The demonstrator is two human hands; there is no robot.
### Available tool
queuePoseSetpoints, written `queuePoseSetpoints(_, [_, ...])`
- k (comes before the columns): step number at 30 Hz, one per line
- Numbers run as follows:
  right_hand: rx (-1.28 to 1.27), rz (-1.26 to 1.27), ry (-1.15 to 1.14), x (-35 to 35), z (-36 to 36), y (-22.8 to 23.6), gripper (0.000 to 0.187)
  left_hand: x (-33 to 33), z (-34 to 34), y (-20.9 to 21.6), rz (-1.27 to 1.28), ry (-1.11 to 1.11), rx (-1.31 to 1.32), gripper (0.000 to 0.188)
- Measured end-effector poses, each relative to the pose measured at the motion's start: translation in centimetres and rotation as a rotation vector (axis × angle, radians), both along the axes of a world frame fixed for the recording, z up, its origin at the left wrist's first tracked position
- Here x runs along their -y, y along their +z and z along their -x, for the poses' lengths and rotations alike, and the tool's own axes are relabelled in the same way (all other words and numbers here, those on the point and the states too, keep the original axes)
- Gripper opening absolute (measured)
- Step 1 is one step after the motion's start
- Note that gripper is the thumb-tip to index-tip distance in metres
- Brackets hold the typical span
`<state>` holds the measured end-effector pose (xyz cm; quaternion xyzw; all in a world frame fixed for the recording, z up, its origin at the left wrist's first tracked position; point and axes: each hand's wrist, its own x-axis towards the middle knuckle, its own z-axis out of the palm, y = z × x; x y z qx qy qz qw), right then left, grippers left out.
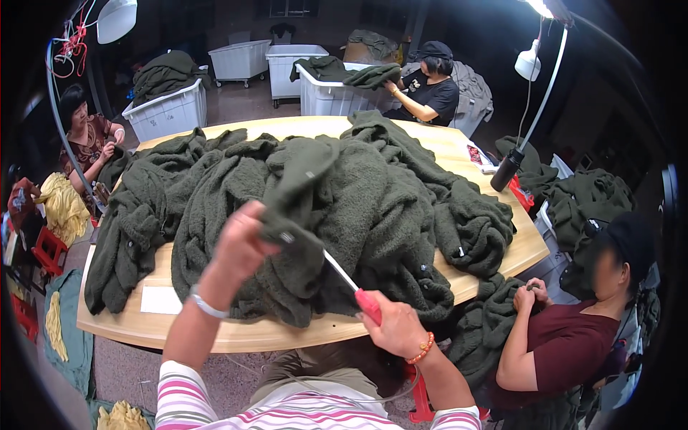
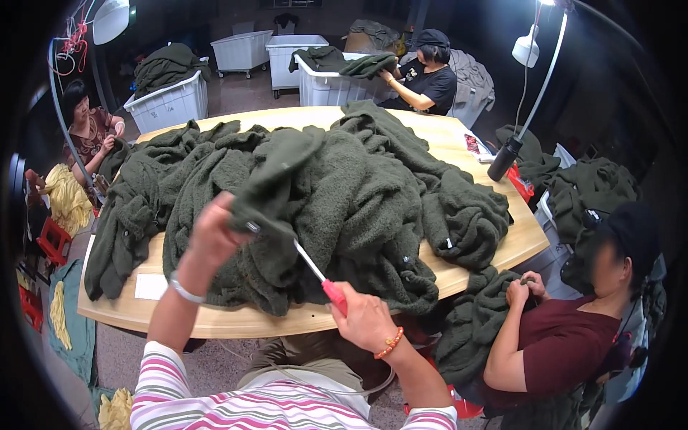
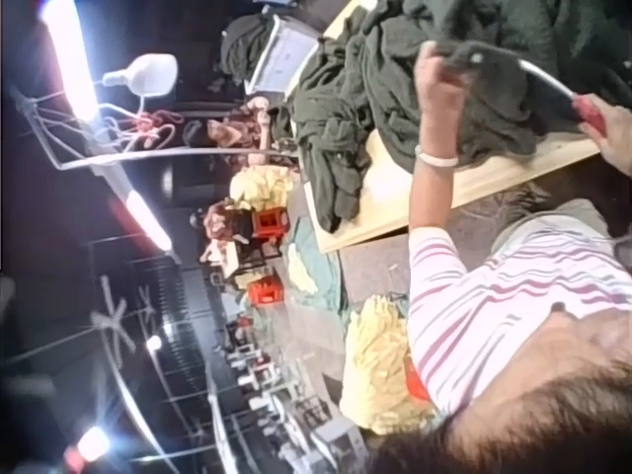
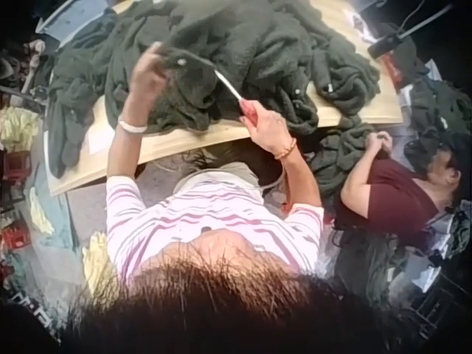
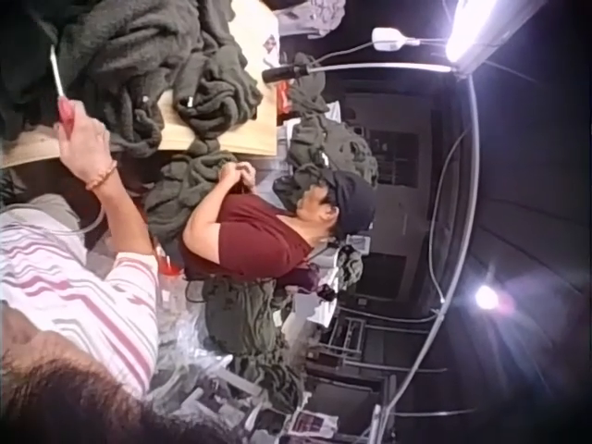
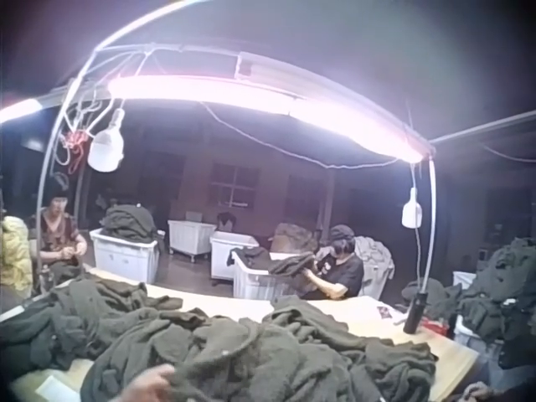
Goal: Trimming loose threads from green fleece garments using small clippers.
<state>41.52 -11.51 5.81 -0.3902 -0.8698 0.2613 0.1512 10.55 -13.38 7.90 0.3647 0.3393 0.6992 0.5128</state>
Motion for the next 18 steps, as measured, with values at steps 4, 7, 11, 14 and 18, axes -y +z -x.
queuePoseSetpoints(4, [-0.243, -0.062, -0.112, -1.6, 0.2, 0.2, 0.032, 5.9, 13.7, 4.1, -0.358, 0.297, 0.257, 0.024])
queuePoseSetpoints(7, [-0.276, 0.012, -0.179, -2.9, -0.8, -0.8, 0.032, 9.0, 18.8, 3.4, -0.199, 0.736, 0.271, 0.028])
queuePoseSetpoints(11, [-0.238, -0.003, -0.136, -3.5, -0.3, -2.3, 0.031, 12.7, 23.7, -6.6, 0.108, 1.177, -0.298, 0.028])
queuePoseSetpoints(14, [-0.21, 0.017, -0.144, -3.6, -0.6, -2.8, 0.031, 8.9, 12.1, -6.0, 0.058, 1.248, -0.829, 0.026])
queuePoseSetpoints(18, [-0.219, 0.041, -0.148, -3.8, -0.9, -2.6, 0.031, 5.1, 1.4, -2.6, 0.19, 0.352, -1.275, 0.031])
